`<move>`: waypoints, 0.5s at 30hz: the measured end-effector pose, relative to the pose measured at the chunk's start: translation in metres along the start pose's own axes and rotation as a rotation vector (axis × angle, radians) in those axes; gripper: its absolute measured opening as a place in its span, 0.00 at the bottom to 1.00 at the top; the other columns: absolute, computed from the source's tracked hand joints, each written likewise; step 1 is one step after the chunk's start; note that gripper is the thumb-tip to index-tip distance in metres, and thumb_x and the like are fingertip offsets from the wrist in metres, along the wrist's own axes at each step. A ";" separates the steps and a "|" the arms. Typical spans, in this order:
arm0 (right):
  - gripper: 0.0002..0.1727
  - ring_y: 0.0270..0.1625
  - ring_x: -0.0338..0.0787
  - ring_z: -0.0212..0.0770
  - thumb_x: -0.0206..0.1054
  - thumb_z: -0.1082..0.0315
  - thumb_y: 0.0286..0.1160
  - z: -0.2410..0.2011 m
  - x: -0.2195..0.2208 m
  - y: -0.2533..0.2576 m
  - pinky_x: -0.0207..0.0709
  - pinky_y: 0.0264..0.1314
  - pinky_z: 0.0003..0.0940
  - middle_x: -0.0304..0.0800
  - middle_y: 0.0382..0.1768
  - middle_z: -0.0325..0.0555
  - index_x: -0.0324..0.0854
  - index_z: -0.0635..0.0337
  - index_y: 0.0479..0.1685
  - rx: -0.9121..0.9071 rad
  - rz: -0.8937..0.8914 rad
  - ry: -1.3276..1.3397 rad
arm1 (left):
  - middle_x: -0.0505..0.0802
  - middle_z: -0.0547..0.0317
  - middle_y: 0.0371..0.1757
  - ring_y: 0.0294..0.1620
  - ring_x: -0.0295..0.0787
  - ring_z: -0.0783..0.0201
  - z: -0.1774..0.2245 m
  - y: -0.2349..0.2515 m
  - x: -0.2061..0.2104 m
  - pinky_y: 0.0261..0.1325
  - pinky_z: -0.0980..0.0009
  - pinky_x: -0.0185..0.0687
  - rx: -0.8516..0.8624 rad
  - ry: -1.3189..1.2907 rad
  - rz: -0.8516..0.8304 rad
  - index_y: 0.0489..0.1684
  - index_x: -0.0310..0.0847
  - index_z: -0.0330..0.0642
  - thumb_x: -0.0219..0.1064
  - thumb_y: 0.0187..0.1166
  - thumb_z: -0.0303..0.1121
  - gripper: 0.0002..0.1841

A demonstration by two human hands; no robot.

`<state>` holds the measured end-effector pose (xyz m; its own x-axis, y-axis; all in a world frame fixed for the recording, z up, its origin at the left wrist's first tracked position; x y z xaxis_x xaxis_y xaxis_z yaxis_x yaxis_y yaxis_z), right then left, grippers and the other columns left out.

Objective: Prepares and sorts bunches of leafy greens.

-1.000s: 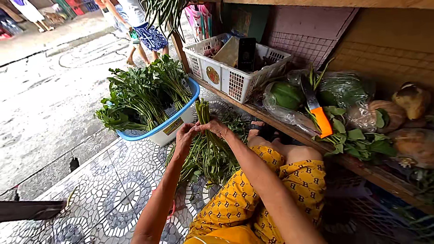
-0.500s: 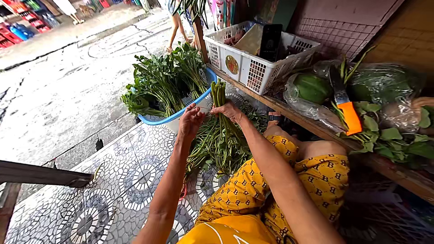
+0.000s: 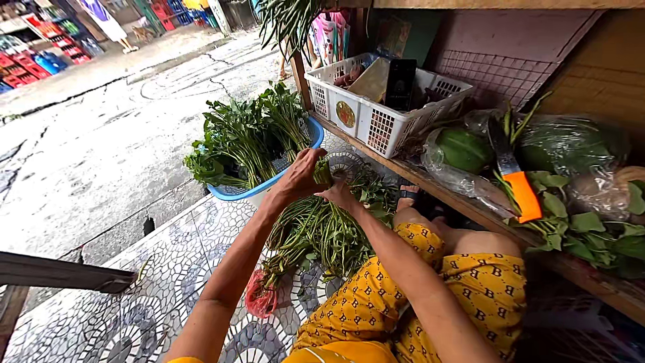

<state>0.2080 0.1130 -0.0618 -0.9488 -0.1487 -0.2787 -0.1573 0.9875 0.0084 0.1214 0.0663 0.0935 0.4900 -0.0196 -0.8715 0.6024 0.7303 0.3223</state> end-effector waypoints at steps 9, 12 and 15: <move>0.21 0.34 0.87 0.40 0.79 0.67 0.72 0.008 0.011 0.005 0.85 0.47 0.39 0.89 0.38 0.55 0.82 0.71 0.58 -0.009 -0.117 -0.034 | 0.84 0.37 0.70 0.64 0.88 0.43 -0.063 0.031 0.045 0.67 0.42 0.82 -0.180 -0.064 -0.372 0.84 0.59 0.36 0.87 0.58 0.39 0.51; 0.17 0.26 0.83 0.32 0.80 0.74 0.66 0.008 0.007 0.005 0.82 0.36 0.29 0.87 0.29 0.46 0.83 0.70 0.51 -0.010 -0.093 0.183 | 0.89 0.40 0.63 0.57 0.91 0.46 -0.081 0.007 0.048 0.59 0.46 0.86 -0.288 -0.319 -0.294 0.81 0.62 0.39 0.84 0.64 0.31 0.43; 0.11 0.21 0.83 0.27 0.81 0.77 0.60 -0.007 0.004 0.003 0.83 0.30 0.24 0.87 0.22 0.38 0.86 0.67 0.40 -0.067 -0.095 0.400 | 0.87 0.55 0.69 0.64 0.88 0.62 -0.092 -0.007 0.080 0.65 0.62 0.86 -0.299 -0.738 -0.252 0.84 0.62 0.44 0.79 0.65 0.41 0.43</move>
<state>0.2021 0.1156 -0.0557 -0.9588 -0.2601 0.1139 -0.2538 0.9649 0.0672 0.0983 0.1227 -0.0124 0.7125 -0.5729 -0.4050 0.6077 0.7925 -0.0520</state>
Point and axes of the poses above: each hand's wrist, its own y-axis towards the middle knuckle, its own x-axis out of the palm, z = x × y, the point moved 9 cm from there along y, towards the middle knuckle
